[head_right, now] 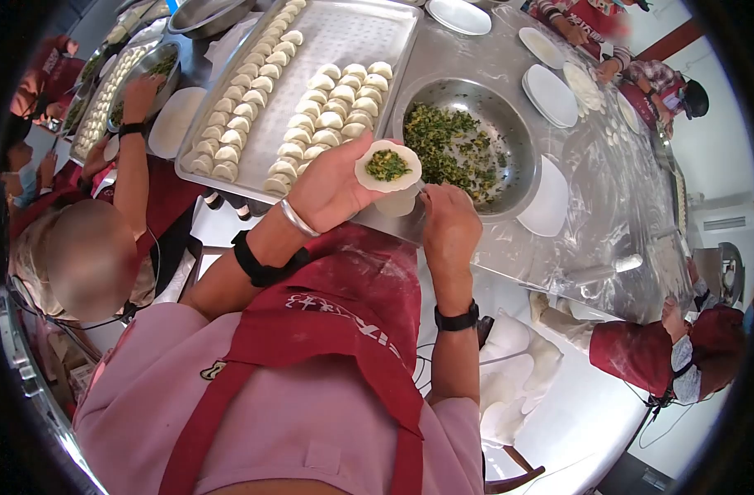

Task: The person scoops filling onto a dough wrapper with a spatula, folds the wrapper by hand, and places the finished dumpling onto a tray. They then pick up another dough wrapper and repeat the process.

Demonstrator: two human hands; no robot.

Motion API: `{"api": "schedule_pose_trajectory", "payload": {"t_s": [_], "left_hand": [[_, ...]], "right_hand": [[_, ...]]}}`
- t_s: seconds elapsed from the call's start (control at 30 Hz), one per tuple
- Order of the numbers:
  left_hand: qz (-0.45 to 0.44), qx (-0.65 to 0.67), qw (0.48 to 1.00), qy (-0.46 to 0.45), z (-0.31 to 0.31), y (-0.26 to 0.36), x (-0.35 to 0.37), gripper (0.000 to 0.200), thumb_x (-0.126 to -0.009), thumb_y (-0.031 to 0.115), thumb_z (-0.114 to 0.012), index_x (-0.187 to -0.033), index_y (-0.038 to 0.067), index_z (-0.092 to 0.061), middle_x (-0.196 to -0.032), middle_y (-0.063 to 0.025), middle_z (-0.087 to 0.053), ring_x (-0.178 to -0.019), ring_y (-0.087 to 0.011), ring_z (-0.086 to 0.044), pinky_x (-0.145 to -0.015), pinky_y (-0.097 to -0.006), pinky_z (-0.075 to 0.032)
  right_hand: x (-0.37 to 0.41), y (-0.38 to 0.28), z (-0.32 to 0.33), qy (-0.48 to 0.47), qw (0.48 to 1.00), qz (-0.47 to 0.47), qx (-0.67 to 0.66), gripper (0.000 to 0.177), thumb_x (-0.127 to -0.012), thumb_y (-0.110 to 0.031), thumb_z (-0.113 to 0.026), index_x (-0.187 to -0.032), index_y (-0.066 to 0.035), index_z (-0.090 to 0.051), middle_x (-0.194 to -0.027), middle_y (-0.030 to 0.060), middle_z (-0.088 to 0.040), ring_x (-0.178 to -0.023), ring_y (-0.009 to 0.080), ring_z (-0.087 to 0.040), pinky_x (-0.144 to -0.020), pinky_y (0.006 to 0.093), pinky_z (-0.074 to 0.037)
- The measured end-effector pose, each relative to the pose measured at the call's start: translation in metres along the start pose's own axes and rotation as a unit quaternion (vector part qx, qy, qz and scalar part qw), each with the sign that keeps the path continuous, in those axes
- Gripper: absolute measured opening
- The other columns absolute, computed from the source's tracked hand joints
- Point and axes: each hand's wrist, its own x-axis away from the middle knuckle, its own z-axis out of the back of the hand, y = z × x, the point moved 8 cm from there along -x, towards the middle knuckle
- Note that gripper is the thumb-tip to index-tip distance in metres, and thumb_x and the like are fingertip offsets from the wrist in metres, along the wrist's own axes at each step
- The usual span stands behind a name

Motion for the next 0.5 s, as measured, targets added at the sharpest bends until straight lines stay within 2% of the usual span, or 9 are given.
{"api": "schedule_pose_trajectory", "payload": {"t_s": [0.1, 0.2, 0.3, 0.4, 0.5], "left_hand": [[0.003, -0.008, 1.000, -0.010, -0.008, 0.002, 0.006, 0.046, -0.107, 0.034, -0.037, -0.129, -0.005, -0.047, -0.127, -0.0152, -0.056, -0.120, -0.0255, -0.056, -0.106, -0.0389, -0.046], [0.015, 0.000, 1.000, -0.016, -0.010, -0.002, 0.009, 0.044, -0.106, 0.033, -0.038, -0.129, -0.003, -0.048, -0.126, -0.0144, -0.057, -0.119, -0.0250, -0.057, -0.105, -0.0385, -0.046], [0.029, 0.007, 0.999, -0.038, -0.017, -0.008, 0.010, 0.041, -0.106, 0.032, -0.039, -0.129, -0.001, -0.049, -0.126, -0.0131, -0.058, -0.117, -0.0240, -0.058, -0.102, -0.0382, -0.048], [0.026, 0.007, 0.998, -0.058, -0.025, -0.012, 0.014, 0.038, -0.106, 0.030, -0.041, -0.127, 0.000, -0.051, -0.126, -0.0111, -0.058, -0.115, -0.0226, -0.058, -0.098, -0.0381, -0.049], [0.011, -0.027, 0.999, -0.041, -0.026, -0.012, 0.020, 0.035, -0.104, 0.026, -0.048, -0.126, 0.000, -0.052, -0.125, -0.0089, -0.058, -0.114, -0.0204, -0.058, -0.095, -0.0375, -0.051]], "right_hand": [[-0.003, -0.010, 0.015, 0.000, 0.999, 0.001, -0.045, 0.024, -0.081, -0.013, -0.071, -0.103, -0.006, -0.069, -0.112, 0.0168, -0.067, -0.109, 0.0334, -0.063, -0.090, 0.0417, -0.051], [-0.002, -0.041, 0.057, 0.106, 0.985, 0.049, -0.130, 0.027, -0.074, -0.005, -0.075, -0.100, -0.004, -0.069, -0.118, 0.0156, -0.066, -0.117, 0.0353, -0.060, -0.096, 0.0441, -0.050], [0.001, -0.065, 0.069, 0.114, 0.976, 0.108, -0.153, 0.026, -0.070, 0.003, -0.075, -0.095, -0.003, -0.070, -0.119, 0.0137, -0.066, -0.119, 0.0375, -0.059, -0.097, 0.0459, -0.049], [0.000, -0.073, 0.066, 0.134, 0.968, 0.153, -0.147, 0.021, -0.071, 0.003, -0.074, -0.091, -0.002, -0.070, -0.118, 0.0136, -0.067, -0.117, 0.0382, -0.059, -0.096, 0.0451, -0.050], [-0.003, -0.073, 0.068, 0.129, 0.969, 0.154, -0.146, 0.017, -0.073, 0.002, -0.074, -0.089, -0.002, -0.069, -0.115, 0.0139, -0.068, -0.116, 0.0384, -0.060, -0.095, 0.0444, -0.051]]}}
